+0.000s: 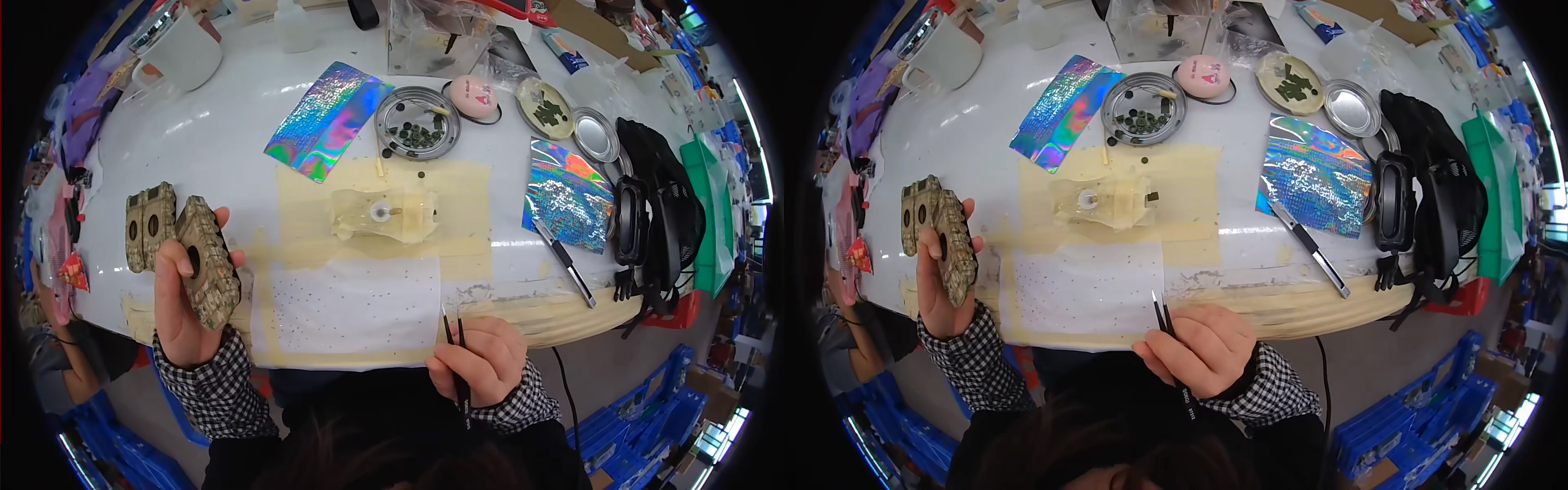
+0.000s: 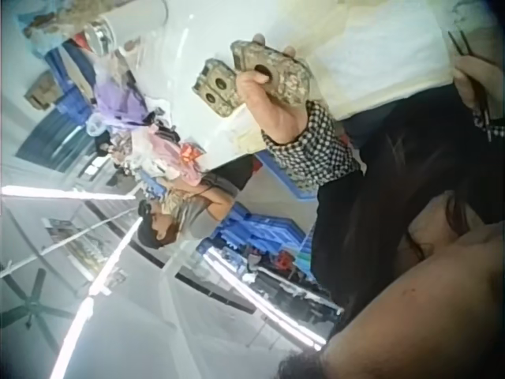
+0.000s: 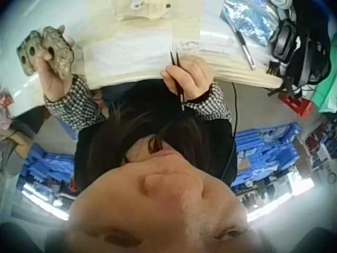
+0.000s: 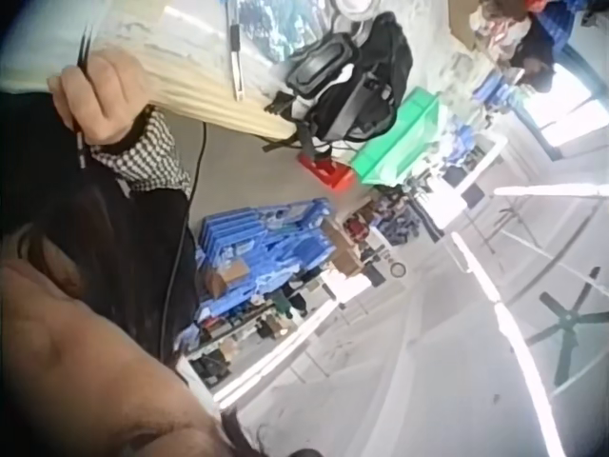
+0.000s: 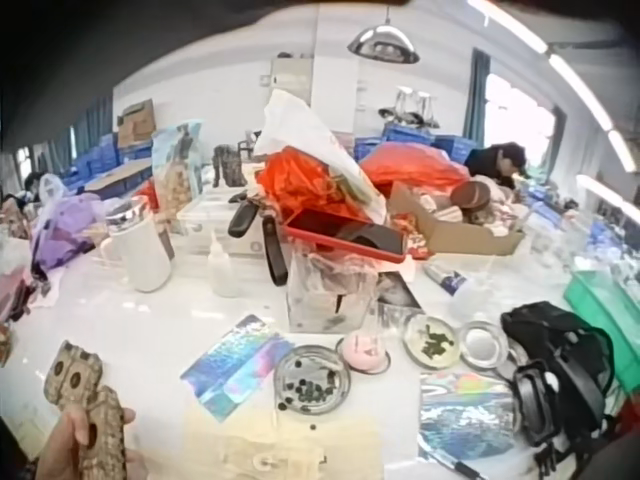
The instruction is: Detailing and painting small plastic toy tank turrets using a paintbrush and tweezers at a workbench.
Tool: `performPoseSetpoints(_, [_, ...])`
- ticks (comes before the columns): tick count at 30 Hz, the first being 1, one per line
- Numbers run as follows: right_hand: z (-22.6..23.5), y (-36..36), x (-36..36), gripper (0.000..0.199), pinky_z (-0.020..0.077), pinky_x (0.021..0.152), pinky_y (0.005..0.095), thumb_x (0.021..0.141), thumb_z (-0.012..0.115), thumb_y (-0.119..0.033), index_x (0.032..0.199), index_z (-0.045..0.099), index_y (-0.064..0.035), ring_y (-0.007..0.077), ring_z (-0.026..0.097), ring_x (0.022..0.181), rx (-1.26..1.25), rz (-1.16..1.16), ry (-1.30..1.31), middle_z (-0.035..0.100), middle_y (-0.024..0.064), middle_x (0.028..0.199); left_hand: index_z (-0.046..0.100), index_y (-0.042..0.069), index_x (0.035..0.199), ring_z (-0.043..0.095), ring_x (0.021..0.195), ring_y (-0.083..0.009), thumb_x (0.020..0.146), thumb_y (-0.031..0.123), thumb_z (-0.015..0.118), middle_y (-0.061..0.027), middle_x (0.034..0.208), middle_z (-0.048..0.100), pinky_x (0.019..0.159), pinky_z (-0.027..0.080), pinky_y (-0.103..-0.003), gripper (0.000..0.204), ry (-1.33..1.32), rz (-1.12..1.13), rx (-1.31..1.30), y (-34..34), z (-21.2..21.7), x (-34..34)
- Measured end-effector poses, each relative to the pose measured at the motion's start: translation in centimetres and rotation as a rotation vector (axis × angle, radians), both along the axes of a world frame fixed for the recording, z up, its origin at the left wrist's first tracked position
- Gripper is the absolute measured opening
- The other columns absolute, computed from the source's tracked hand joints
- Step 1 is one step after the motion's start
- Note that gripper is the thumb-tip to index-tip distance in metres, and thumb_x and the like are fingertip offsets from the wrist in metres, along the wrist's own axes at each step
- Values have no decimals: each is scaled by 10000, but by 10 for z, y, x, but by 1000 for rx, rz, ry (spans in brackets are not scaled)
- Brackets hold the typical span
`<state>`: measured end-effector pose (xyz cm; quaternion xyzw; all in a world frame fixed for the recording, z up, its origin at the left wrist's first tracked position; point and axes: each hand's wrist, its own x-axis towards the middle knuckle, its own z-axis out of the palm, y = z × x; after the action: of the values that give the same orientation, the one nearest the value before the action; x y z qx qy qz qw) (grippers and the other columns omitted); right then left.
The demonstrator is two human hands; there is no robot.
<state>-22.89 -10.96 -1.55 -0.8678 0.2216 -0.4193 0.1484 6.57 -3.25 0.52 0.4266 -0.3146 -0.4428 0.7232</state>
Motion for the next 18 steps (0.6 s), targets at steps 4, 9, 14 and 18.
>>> performPoseSetpoints(4, [-2,0,-2,166,483,516,291,733,737,-184,766,623,-69,187,564,605,-8,-3,-50,523,32,696,463,52,1075,534,1140,-330,999,261,296,-266,1371,339,824,559,-364,278,105,-168,-108,1,-1,8])
performPoseSetpoints(9, [-3,3,0,176,484,518,294,732,747,-189,771,624,-68,203,556,617,38,-61,-59,512,32,693,130,76,1434,275,1333,-356,977,155,334,-197,1435,274,1024,394,-467,507,87,13,-33,0,12,-16])
performPoseSetpoints(14, [-3,5,-2,242,491,560,321,777,722,-269,873,636,-64,221,572,632,86,-81,-45,557,50,741,1,96,1462,116,1385,-362,982,130,341,-140,1513,70,1104,289,-461,589,101,-131,-145,3,11,-18])
performPoseSetpoints(18, [5,0,-12,465,482,570,331,893,471,-474,952,645,-47,238,596,648,293,3,-110,635,96,832,-13,100,1460,171,1366,-362,972,182,404,-171,1480,151,1046,373,-465,647,230,-69,-184,10,4,-14])
